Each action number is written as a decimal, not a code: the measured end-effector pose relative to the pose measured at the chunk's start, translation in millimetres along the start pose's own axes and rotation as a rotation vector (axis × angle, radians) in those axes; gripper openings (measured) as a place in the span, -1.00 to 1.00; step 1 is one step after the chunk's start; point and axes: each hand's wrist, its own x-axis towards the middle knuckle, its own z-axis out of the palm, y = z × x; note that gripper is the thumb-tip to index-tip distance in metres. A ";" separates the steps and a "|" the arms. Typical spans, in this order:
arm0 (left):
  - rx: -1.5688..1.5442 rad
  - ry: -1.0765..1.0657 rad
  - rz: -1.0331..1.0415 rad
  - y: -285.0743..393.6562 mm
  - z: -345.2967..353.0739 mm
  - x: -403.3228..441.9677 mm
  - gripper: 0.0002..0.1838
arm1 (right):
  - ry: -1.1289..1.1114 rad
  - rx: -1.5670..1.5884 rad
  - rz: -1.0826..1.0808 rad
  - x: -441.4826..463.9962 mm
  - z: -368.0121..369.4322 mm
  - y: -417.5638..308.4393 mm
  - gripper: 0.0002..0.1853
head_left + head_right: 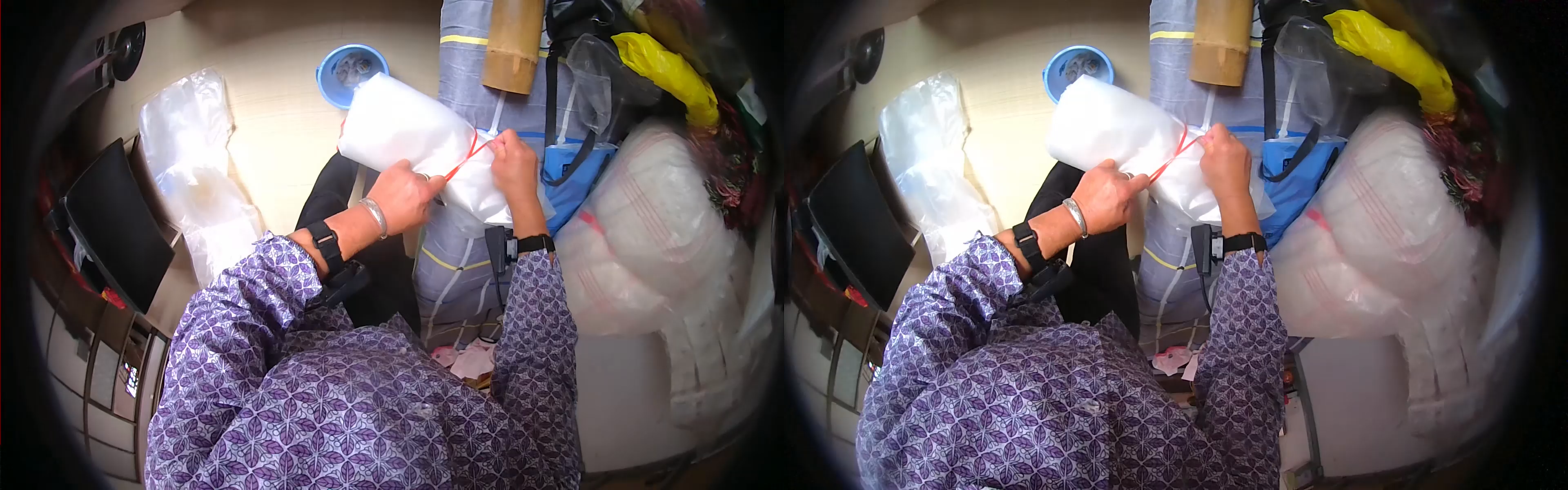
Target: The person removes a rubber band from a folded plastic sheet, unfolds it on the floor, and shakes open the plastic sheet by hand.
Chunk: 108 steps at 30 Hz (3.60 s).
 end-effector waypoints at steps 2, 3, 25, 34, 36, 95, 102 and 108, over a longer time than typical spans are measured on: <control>0.002 -0.010 0.015 -7.1 3.4 -1.1 -0.78 | 0.001 0.015 0.062 1.2 10.9 3.5 -0.85; -0.013 0.014 -0.001 -4.7 -2.1 -0.3 -0.78 | 0.007 0.020 0.089 2.5 13.8 5.6 -0.85; -0.555 0.167 -0.222 20.5 -26.8 79.7 -0.74 | 0.290 0.552 0.111 -5.7 -37.5 -46.5 -0.95; -0.932 0.053 -0.348 -0.6 -12.6 73.5 -0.76 | 0.209 1.370 0.455 -14.9 -26.6 -56.0 -0.66; -1.081 -0.005 -0.391 0.5 -18.0 67.7 -0.79 | 0.051 1.373 0.468 -23.3 -20.1 -47.5 -0.62; -0.370 0.363 -0.010 -1.9 -2.7 57.4 -0.76 | 0.087 1.022 0.368 -34.0 14.6 -60.9 -0.94; -0.336 0.321 0.020 -4.8 -6.8 57.3 -0.78 | 0.098 1.017 0.352 -31.6 11.4 -69.4 -0.97; -0.307 0.320 0.036 -8.3 -5.2 55.5 -0.77 | 0.106 0.979 0.375 -33.1 16.3 -72.5 -0.96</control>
